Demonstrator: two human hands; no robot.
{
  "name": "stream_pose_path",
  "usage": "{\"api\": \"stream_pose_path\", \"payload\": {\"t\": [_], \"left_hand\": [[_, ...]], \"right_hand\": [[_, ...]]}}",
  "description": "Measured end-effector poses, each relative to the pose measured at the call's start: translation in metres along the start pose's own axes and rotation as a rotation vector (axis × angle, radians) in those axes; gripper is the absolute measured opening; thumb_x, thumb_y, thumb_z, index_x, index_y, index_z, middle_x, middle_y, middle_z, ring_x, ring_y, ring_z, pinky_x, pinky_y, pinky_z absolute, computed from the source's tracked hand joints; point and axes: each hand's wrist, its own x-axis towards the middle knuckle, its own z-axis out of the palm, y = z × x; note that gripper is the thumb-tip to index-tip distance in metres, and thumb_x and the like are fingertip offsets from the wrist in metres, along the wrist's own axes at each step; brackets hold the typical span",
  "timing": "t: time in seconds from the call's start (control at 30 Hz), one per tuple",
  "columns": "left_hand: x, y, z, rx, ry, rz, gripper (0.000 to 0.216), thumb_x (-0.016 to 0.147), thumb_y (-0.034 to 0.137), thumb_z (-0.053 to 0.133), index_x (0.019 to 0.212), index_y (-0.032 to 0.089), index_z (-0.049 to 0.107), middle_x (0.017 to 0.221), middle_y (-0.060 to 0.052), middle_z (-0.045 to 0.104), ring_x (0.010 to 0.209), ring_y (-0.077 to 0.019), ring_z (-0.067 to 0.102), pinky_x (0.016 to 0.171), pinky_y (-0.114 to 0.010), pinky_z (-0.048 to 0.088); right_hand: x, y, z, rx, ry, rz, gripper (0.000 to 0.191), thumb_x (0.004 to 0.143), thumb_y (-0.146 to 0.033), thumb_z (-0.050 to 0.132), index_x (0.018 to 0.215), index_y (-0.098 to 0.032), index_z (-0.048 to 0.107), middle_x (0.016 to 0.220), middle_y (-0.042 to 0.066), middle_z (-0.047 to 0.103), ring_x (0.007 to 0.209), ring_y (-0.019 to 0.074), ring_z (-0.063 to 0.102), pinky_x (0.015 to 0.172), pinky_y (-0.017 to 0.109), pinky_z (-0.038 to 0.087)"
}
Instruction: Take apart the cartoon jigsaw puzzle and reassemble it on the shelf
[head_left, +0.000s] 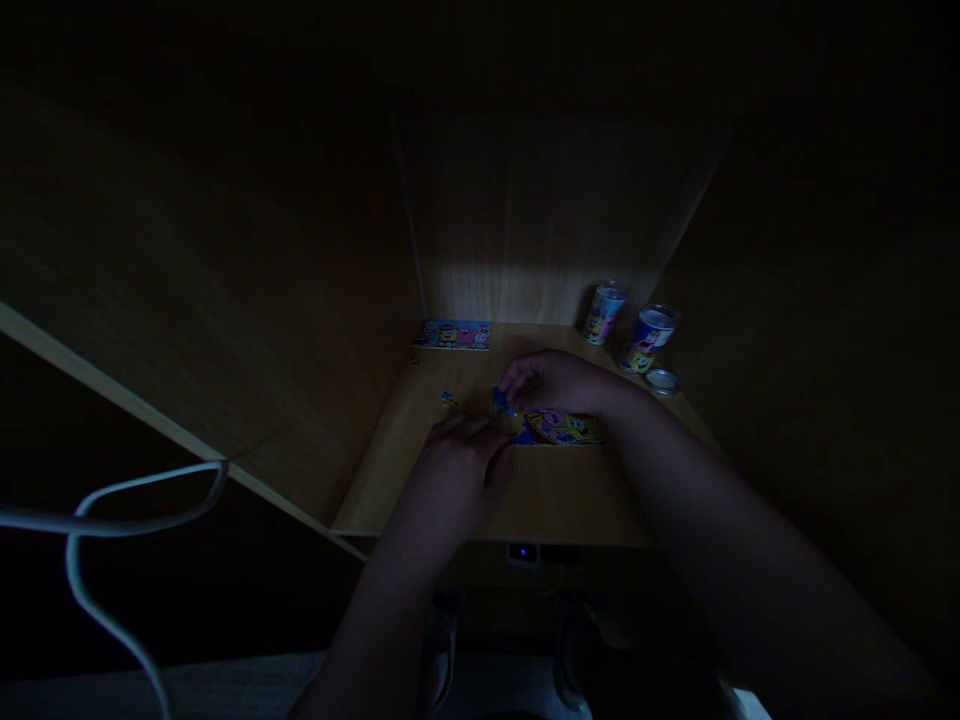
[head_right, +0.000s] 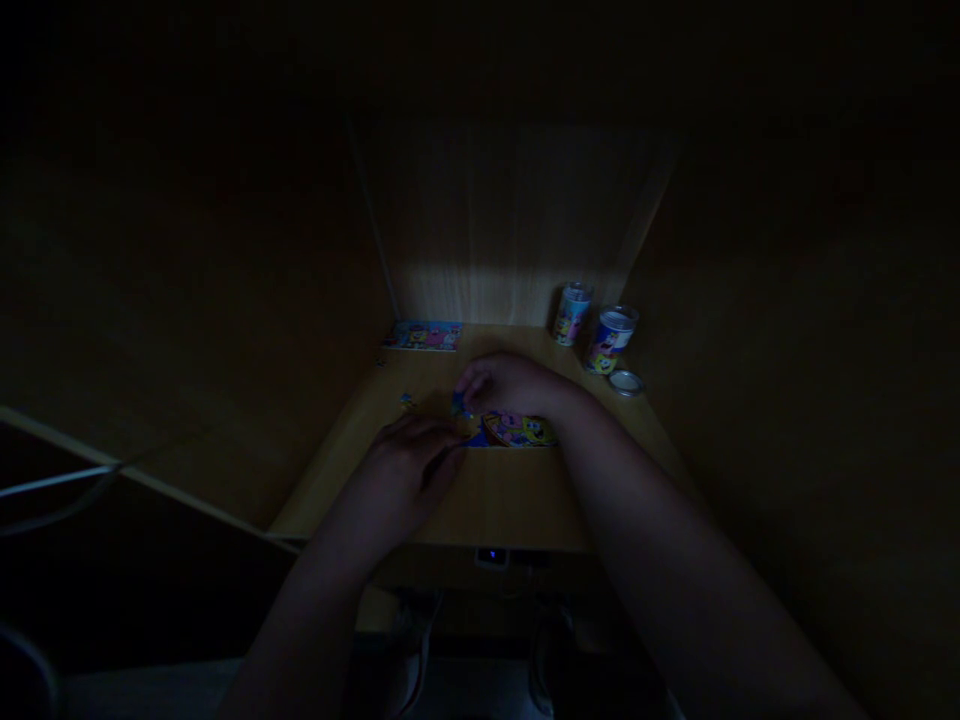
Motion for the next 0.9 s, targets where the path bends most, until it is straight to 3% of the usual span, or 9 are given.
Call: {"api": "stream_pose_path", "payload": {"t": [0.37,0.67,0.8,0.9], "left_hand": [[0.001,0.000,0.000,0.005,0.017,0.006,0.012,0.104,0.017,0.065,0.108,0.020,0.075,0.112,-0.006,0.078,0.105,-0.0271,0.069,0.102,-0.050,0.054],[0.001,0.001,0.000,-0.001,0.017,0.011,0.013,0.103,0.016,0.064,0.108,0.021,0.075,0.114,-0.007,0.077,0.107,-0.0277,0.069,0.102,-0.051,0.055],[0.000,0.000,0.000,0.004,0.092,-0.024,0.016,0.104,0.016,0.061,0.111,0.021,0.075,0.114,-0.008,0.075,0.107,-0.0282,0.068,0.102,-0.050,0.056],[-0.002,-0.005,-0.003,0.083,0.203,-0.150,0.018,0.102,0.015,0.058,0.110,0.018,0.074,0.112,-0.011,0.076,0.106,-0.0302,0.069,0.099,-0.049,0.058]], "right_hand": [[0.003,0.006,0.000,-0.035,0.013,-0.051,0.023,0.078,-0.005,0.082,0.095,-0.020,0.078,0.099,0.003,0.083,0.092,0.0174,0.077,0.085,0.029,0.061],[0.001,0.004,-0.002,-0.058,-0.001,-0.050,0.023,0.079,-0.006,0.080,0.097,-0.021,0.079,0.096,0.001,0.082,0.087,0.0150,0.076,0.077,0.024,0.059],[0.001,0.001,-0.006,-0.098,0.131,-0.047,0.018,0.086,-0.006,0.073,0.097,-0.020,0.078,0.096,0.001,0.082,0.085,0.0136,0.075,0.078,0.024,0.059],[0.004,0.005,-0.010,-0.143,0.280,-0.024,0.017,0.087,-0.004,0.072,0.095,-0.018,0.077,0.097,0.004,0.082,0.083,0.0148,0.074,0.079,0.026,0.060]]}}
